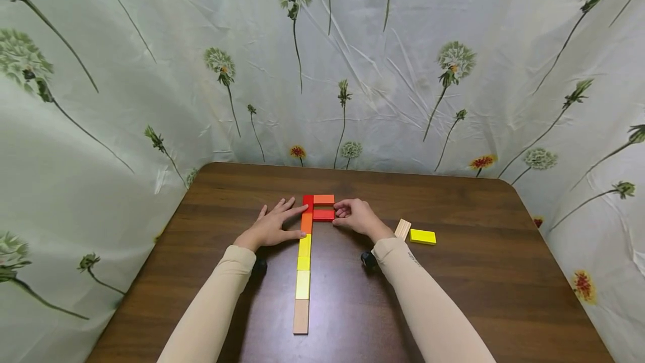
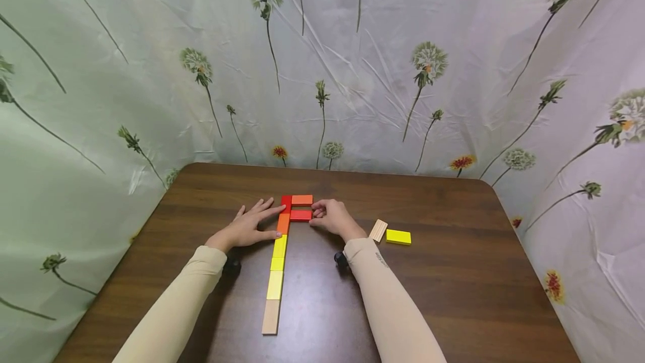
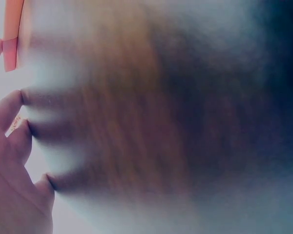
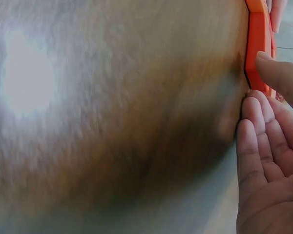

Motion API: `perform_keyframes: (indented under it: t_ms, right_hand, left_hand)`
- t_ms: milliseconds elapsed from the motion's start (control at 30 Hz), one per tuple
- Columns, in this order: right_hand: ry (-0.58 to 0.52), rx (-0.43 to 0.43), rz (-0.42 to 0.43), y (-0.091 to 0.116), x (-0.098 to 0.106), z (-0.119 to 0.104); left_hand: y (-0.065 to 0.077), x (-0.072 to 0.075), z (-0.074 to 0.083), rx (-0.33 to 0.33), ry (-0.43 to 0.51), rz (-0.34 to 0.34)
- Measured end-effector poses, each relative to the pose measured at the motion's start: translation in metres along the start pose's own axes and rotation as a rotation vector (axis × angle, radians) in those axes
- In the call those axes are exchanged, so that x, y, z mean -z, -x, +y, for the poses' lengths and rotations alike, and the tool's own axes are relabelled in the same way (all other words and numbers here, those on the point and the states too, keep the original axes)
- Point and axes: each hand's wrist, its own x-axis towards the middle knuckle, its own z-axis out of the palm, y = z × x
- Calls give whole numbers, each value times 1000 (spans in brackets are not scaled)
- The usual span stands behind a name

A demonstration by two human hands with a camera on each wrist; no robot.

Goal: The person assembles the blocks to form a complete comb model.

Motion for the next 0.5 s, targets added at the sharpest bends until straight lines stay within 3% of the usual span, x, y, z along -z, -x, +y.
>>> perform_keyframes:
  t_ms: [267, 500]
  right_hand:
    - [86, 12, -63, 6, 21, 4]
    - [198, 37, -98, 15, 54, 14]
  left_hand:
    - [0, 0, 0, -8, 10, 1]
    - [1, 1, 1, -15, 12, 8]
